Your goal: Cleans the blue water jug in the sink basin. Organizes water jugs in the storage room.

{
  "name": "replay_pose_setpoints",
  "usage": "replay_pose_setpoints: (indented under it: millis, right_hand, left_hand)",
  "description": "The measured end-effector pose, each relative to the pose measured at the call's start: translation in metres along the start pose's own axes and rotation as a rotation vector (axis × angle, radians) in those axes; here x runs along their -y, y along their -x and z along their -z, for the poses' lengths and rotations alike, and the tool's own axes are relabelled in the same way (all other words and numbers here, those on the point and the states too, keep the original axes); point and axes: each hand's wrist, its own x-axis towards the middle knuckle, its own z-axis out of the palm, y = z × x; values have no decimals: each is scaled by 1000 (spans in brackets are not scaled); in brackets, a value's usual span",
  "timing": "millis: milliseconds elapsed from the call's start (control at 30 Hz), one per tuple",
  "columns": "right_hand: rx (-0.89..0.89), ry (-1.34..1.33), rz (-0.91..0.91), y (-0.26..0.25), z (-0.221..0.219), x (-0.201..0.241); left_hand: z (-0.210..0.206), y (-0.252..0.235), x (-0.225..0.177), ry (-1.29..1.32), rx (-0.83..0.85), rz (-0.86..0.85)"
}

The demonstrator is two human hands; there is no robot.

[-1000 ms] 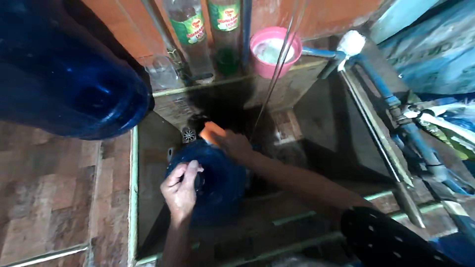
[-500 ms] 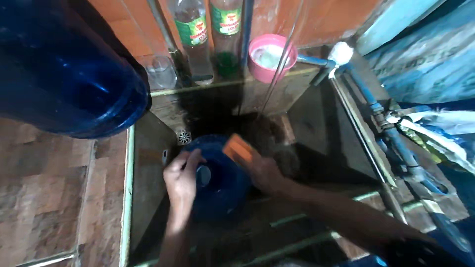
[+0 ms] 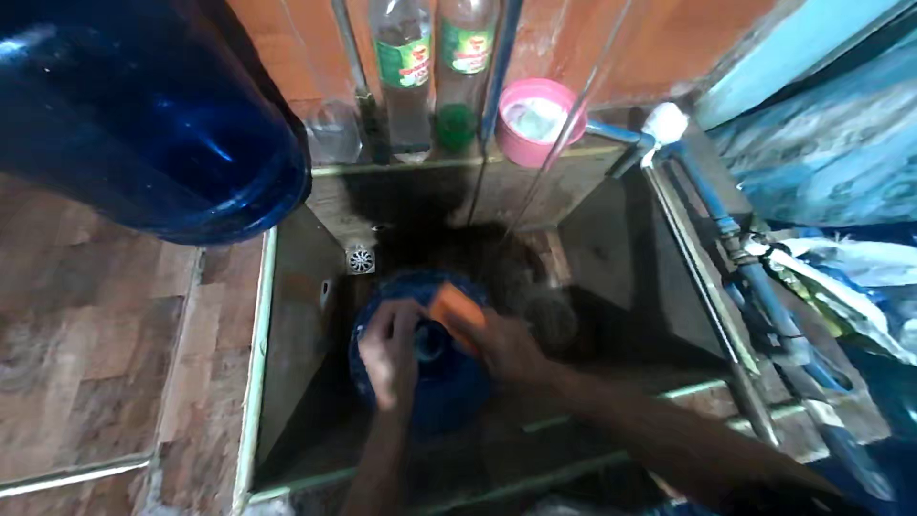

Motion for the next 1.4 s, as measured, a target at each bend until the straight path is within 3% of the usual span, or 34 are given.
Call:
replay_pose_setpoints:
  millis: [100,167,233,333,400,500,567,633,700,800,833,900,967,1033,1100,1233,1300,1400]
  right_hand:
    - [-9,-49,-40,41,4,2]
    - [80,-20,-38,-9,14,10]
    - [214,4,-29,-86,20,14]
    - [147,2,52,-131,4,18]
    - [116,-2,62,-87,0,18]
    - [15,-1,-18,23,-3,2]
    - [-64,-12,28,48,-5,-4]
    - [-53,-28,40,18,-2,-2]
    - [117,13,-40,-53,16,-2]
    - [236,81,-114,-132,22,-7]
    - [219,72,-133,-130,19,-9]
    - [146,2,-134,-72,9,-10]
    - [-31,-65,-67,9,-10,-14]
    - [-211,-84,35,41,-25,-11]
    - [-266,-98,64,14,-24,-9]
    - [8,-310,-266,-72,22,-53]
    - [-21,-428,-346,-60,51,-81]
    - [-96,-519,-506,13,76,-140]
  left_hand:
    - [-25,25,-5,84,-180,-38]
    - [-31,18,-4,126,-178,-68]
    - [-23,4,-5,92,-6,-36]
    - [0,-22,1,81,258,46]
    - [10,-19,13,106,176,-29]
    - [1,17,9,-27,-135,-60]
    - [-19,31,7,28,-208,-45]
    - [-27,22,13,-22,-244,-116]
    - [-30,10,15,-62,-162,-210]
    - [-23,5,14,-75,-21,-153]
    - [-16,4,18,-56,-17,-137]
    - [-2,13,29,-62,-74,-110]
    - [-6,30,34,-98,-152,13]
    - [-23,31,34,-59,-269,49]
    - [-33,18,31,14,-330,54]
    - [-50,-13,14,30,-218,95]
    - [-65,-15,-4,26,-136,75]
    - [-55,-14,-17,218,-51,22]
